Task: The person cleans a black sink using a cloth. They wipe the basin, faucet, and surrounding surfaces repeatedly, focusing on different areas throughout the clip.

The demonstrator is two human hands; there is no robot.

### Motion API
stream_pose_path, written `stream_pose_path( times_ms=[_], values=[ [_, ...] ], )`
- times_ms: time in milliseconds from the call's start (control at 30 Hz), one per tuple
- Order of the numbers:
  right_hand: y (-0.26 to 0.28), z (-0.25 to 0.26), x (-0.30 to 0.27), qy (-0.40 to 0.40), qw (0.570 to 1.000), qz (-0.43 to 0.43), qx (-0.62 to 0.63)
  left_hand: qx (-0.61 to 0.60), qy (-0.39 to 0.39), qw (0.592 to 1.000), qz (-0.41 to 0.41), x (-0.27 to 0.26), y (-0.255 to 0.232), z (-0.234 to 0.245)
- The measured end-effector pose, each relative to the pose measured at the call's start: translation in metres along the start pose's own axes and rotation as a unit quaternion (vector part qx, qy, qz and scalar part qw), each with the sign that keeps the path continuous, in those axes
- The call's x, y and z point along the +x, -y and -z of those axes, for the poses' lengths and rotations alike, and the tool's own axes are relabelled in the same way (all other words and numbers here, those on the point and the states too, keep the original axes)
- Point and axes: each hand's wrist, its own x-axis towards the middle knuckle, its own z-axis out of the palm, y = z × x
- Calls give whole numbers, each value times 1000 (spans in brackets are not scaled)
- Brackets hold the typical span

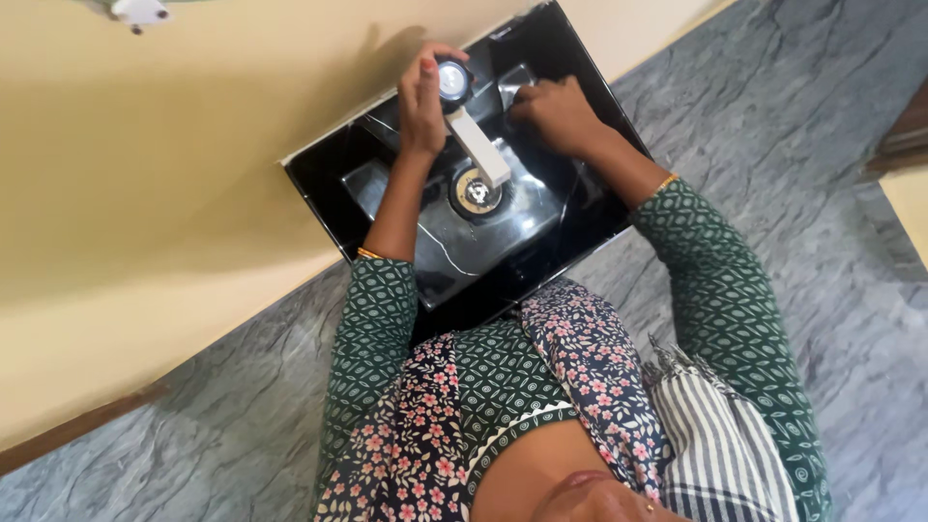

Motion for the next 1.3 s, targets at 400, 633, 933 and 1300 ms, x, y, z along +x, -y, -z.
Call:
stream_pose_path(
  times_ms=[400, 633, 933, 1300],
  values=[
    [31, 27, -110, 102, 991, -73, 40, 37, -57, 994, -85, -7, -18, 0],
    [147, -18, -62, 165, 982, 71, 58, 84, -32, 991, -100, -10, -29, -5],
    [152, -22, -65, 114, 976, 181, 31, 79, -33, 989, -119, -7, -30, -7],
    [29, 3, -94, 66, 989, -130, -24, 212, -116, 963, -117, -7, 4, 25]
  ],
)
